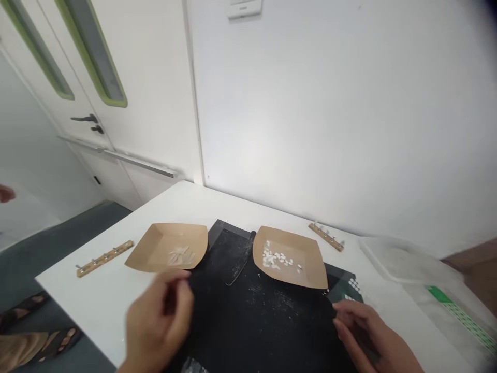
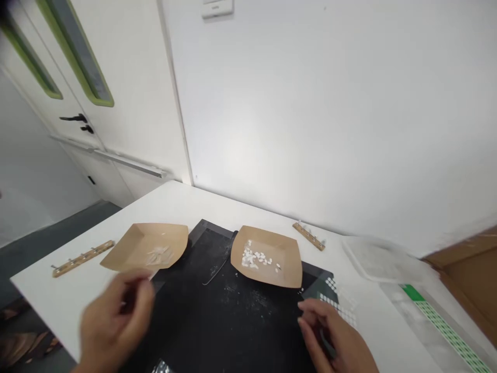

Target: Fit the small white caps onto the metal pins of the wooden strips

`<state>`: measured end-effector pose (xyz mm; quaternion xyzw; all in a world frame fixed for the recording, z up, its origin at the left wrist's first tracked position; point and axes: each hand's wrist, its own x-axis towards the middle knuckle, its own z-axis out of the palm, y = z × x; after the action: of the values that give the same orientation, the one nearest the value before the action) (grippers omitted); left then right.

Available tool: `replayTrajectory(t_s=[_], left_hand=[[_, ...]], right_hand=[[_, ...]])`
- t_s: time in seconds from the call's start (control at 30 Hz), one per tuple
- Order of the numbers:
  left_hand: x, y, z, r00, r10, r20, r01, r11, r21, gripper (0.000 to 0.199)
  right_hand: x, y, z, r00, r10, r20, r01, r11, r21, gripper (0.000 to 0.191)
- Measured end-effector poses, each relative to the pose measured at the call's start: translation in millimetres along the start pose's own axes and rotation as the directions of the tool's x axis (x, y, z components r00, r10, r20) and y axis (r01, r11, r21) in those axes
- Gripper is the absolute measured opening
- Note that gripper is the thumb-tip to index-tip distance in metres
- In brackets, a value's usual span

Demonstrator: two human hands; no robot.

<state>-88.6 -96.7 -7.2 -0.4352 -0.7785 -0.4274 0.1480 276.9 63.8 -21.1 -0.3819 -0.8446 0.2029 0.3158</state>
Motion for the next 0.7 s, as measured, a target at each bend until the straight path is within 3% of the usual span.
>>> replayTrajectory(t_s=[0.03, 0.07, 0.13, 0.23, 0.3, 0.37, 0.57, 0.7], left_hand=[[-4, 17, 6.9, 0.967, 0.212, 0.141, -0.187, 0.967, -0.171, 0.011], [-6, 34, 14.3, 0.868, 0.446, 0.218, -0.359, 0.867, -0.345, 0.014], [-5, 64, 29.9, 0.642, 0.707, 0.296, -0.526, 0.687, -0.501, 0.016], [4, 95, 53.5, 0.372, 0.845, 0.384, -0.683, 0.529, -0.504, 0.010], [11, 107, 68.1, 0.284, 0.881, 0.379, -0.753, 0.449, -0.481, 0.017], [14, 113, 80.7, 0.266, 0.901, 0.343, -0.780, 0.411, -0.472, 0.019], [-5, 110, 104.7, 0.349, 0.899, 0.265, -0.732, 0.438, -0.521, 0.015], [-14, 106, 112.5, 0.306, 0.920, 0.247, -0.766, 0.391, -0.511, 0.020]], right_hand=[[2, -2, 0, 1.000, 0.020, 0.016, -0.020, 1.000, -0.011, 0.019], [3, -3, -1, 0.999, 0.043, 0.012, -0.043, 0.999, -0.013, 0.016], [4, -5, -1, 0.994, 0.104, 0.039, -0.104, 0.995, 0.001, 0.015], [3, -5, 0, 0.983, 0.167, 0.073, -0.169, 0.985, 0.020, 0.020], [3, -3, 0, 0.983, 0.170, 0.075, -0.172, 0.985, 0.018, 0.024], [3, -2, 0, 0.985, 0.162, 0.066, -0.163, 0.986, 0.014, 0.026], [8, 6, -14, 0.989, 0.141, 0.049, -0.138, 0.989, -0.059, 0.026], [14, 24, -31, 0.979, 0.203, -0.028, -0.205, 0.955, -0.217, 0.026]])
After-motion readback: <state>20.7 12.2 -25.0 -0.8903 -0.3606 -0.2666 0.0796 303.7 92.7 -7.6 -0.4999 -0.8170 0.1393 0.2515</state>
